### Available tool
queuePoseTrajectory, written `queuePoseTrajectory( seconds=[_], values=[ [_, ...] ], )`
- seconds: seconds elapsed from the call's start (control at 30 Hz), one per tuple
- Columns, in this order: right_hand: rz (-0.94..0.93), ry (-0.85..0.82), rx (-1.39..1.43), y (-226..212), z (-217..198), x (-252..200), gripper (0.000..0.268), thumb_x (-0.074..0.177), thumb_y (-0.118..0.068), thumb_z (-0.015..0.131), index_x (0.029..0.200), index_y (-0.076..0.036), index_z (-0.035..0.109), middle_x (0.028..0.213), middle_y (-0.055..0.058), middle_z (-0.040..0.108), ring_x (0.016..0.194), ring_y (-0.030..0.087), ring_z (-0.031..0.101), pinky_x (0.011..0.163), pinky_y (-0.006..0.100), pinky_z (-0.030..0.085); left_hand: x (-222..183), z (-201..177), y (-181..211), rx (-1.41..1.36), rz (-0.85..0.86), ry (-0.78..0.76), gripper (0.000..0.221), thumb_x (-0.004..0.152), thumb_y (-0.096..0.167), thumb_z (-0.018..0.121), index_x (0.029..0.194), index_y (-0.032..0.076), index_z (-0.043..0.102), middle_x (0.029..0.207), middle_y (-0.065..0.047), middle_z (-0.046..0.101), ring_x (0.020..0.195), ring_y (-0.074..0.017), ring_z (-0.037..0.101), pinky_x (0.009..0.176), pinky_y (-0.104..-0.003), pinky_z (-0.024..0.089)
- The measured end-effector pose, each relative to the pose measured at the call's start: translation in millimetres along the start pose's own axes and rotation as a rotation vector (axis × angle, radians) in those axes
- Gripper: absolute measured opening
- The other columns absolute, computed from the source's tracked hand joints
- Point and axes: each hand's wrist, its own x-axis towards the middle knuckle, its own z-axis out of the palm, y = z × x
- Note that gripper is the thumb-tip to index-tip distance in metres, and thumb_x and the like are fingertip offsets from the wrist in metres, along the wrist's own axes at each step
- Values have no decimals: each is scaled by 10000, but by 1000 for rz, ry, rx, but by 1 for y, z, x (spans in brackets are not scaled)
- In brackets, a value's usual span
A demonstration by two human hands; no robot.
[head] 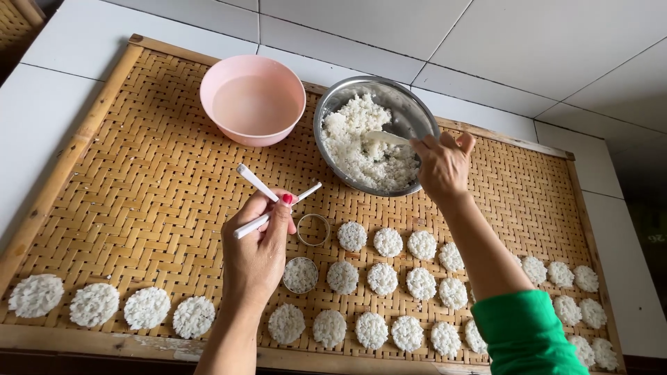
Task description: Molding cooked rice into small circular cakes using a mold and placing them on a woven mat
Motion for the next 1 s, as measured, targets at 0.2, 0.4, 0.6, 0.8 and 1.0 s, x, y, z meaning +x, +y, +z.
queuePoseTrajectory(
  seconds=[0.2,0.4,0.6,0.8,1.0],
  values=[
    [287,-318,352,24,36,16,477,919,43,481,1214,-201,765,1005,106,784,793,251,705,946,455,385,-2,1,5,-7,11,0,196,1027,167,566,966,47,709,568,-99,651,422,-115,395,433,-228,339],
    [657,-492,759,35,79,19,362,785,-34,666,1075,-192,815,977,251,729,767,340,695,685,410,532,-1,1,7,-23,16,5,188,1028,161,566,962,54,705,566,-90,645,422,-97,397,424,-212,341],
    [417,-438,589,10,17,2,454,876,-6,545,1223,-202,764,1059,144,765,955,319,683,962,455,319,0,-2,6,-26,25,18,203,1027,162,572,957,33,711,571,-103,647,421,-103,397,414,-221,343],
    [382,-456,608,21,27,-19,461,890,-12,545,1229,-234,765,1074,107,786,1081,335,663,1049,498,248,-2,-8,2,-20,13,23,208,1027,180,575,967,34,710,571,-105,654,432,-115,429,422,-232,360],
    [465,-479,734,19,33,-32,445,882,-25,586,1205,-271,769,1101,116,773,1043,326,666,941,434,299,-2,-9,7,-24,10,28,203,1028,152,574,970,10,707,578,-117,652,427,-125,434,426,-230,378]
  ],
)
